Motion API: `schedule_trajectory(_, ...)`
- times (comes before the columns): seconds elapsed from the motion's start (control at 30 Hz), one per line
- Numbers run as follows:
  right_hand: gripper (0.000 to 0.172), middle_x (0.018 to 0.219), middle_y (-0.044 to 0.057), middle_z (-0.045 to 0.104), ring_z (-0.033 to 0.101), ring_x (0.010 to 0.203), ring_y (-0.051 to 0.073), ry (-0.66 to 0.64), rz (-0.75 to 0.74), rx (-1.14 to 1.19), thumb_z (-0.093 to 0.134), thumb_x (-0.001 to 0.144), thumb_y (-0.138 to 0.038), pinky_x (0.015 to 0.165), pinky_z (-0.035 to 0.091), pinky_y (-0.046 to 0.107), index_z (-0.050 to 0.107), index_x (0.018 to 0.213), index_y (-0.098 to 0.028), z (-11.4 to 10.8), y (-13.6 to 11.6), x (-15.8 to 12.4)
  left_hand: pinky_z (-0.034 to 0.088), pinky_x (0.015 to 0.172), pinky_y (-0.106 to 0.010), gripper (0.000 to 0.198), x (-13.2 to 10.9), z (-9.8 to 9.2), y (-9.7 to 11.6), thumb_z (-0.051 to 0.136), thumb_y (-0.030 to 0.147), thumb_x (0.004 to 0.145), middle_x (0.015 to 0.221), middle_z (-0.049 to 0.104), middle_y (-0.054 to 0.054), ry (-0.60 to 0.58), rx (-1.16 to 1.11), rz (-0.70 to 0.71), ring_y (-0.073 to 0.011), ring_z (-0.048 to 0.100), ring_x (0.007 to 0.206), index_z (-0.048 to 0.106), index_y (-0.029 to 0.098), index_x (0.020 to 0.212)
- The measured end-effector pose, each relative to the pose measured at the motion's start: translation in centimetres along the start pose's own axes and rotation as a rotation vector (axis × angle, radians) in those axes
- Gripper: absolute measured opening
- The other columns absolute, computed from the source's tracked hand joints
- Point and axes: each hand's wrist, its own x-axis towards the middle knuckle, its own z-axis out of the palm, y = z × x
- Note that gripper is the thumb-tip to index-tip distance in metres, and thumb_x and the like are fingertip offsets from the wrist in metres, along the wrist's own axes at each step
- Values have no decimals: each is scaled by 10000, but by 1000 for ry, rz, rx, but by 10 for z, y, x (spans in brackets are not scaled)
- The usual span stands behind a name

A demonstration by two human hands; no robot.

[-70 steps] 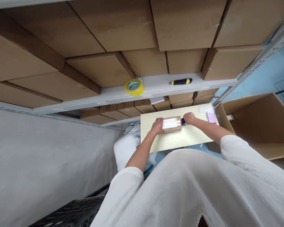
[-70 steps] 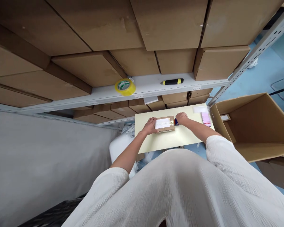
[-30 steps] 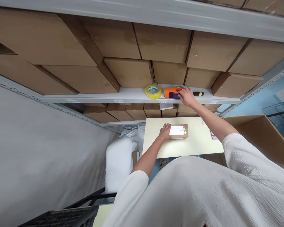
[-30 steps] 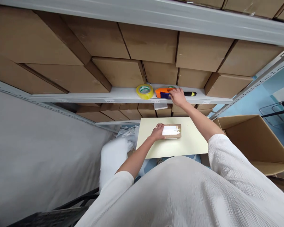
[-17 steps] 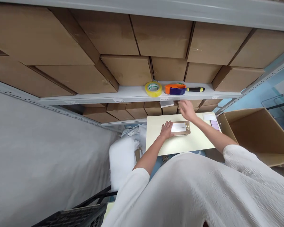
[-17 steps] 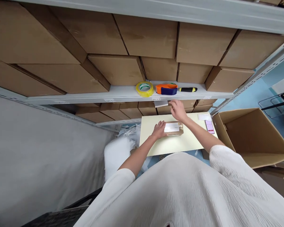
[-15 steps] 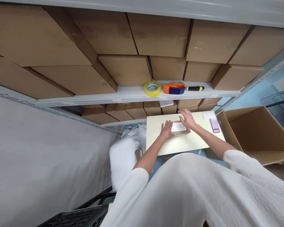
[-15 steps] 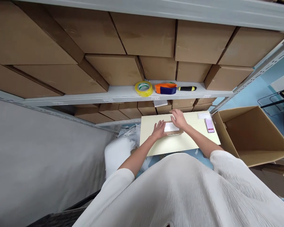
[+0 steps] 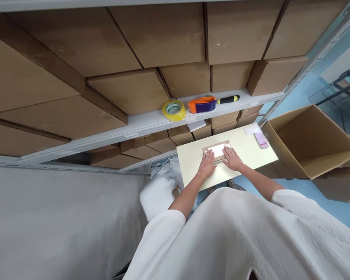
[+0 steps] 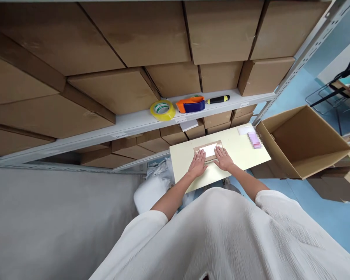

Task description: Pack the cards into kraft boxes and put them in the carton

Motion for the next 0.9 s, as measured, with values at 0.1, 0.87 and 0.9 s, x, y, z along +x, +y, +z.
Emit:
schedule_trajectory(0.1, 826, 1851, 195, 116, 81, 1737, 331, 2, 47, 8, 336, 1113, -517, 1407, 43, 567, 190, 1778, -50, 1, 2, -3, -5, 1407, -597, 1007, 2, 0, -4, 548, 387, 990, 1872, 47, -189, -25, 17, 6, -334, -42, 1744, 7, 104, 1789)
schedule_trajectory(0.87, 566, 1738, 219, 430, 446, 1567, 385, -21, 338, 153, 467, 1103, -402, 1270, 356, 536, 556, 1596, -139, -31, 204, -5, 104, 1407, -580, 627, 135, -2, 120, 384, 442, 1115, 1830, 294, -147, 103, -83, -91, -332, 154, 1733, 399, 203, 1695)
schedule_trajectory(0.9, 550, 1722, 216, 450, 471, 1542, 388, -29, 346, 165, 483, 1097, -396, 1244, 388, 528, 573, 1579, -147, -33, 220, 0, 107, 1409, -576, 618, 146, 1, 129, 382, 437, 1115, 1822, 313, -146, 105, -91, -99, -332, 172, 1728, 413, 204, 1687)
